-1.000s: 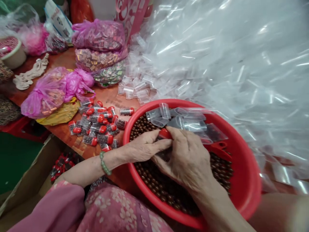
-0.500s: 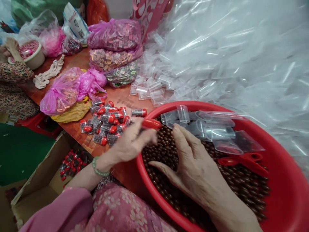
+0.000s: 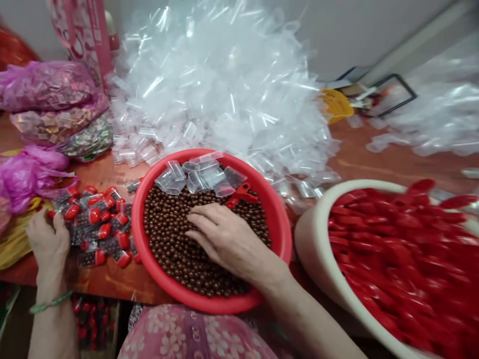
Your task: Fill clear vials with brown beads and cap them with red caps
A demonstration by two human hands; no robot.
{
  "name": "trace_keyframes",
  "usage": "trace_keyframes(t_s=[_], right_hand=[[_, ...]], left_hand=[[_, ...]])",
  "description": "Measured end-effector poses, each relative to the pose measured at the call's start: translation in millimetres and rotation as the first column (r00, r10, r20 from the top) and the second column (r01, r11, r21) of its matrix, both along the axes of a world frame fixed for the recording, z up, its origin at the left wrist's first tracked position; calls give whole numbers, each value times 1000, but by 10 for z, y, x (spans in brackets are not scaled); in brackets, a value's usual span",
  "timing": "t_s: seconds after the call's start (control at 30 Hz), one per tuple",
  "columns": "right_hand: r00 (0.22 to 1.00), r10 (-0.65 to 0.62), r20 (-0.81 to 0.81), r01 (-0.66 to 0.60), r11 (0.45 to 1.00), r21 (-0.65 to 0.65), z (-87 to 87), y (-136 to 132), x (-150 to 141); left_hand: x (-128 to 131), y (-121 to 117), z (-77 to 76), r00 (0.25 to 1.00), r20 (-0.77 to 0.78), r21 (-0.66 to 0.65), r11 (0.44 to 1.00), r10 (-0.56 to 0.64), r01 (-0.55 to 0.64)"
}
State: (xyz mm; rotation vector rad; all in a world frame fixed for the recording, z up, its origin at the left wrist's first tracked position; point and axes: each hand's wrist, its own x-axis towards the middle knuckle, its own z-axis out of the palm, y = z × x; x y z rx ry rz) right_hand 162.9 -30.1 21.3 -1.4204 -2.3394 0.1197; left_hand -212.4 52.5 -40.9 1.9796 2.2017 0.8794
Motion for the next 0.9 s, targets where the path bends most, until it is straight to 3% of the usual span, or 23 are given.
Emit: trace_keyframes(t_s=[0.07,0.17,0.27,0.37,0.43,0.57,0.73,0.9], right_hand=[[987,-159,-8,160,986,45,31,-5,191],[918,-392,57,387,918,84,24,77,426],[879,-454,147,459,888,-2,-67,252,499],[876,-436,207,460,884,-86,-169,397,473],[887,-424,183,442,894,-73,-187,406,470],[936,-346,63,349,937,-32,-42,196,530],[988,-57,140,91,965,-247,119,-42,470],[994,17,111,21,943,-331,-91,138,246]], left_hand=[[103,-47,54,1000,23,57,998,11,-12],[376,-86,187,999,25,155,988,-29,25],[780,-103,336,982,38,292,942,-184,165],[1215,-150,472,928,46,283,896,-370,343],[1455,-196,542,865,57,258,845,-498,469],[1722,-264,587,724,70,199,721,-686,664],[1797,-339,474,644,58,60,647,-763,760],[1858,-417,368,659,-69,-47,663,-749,748]])
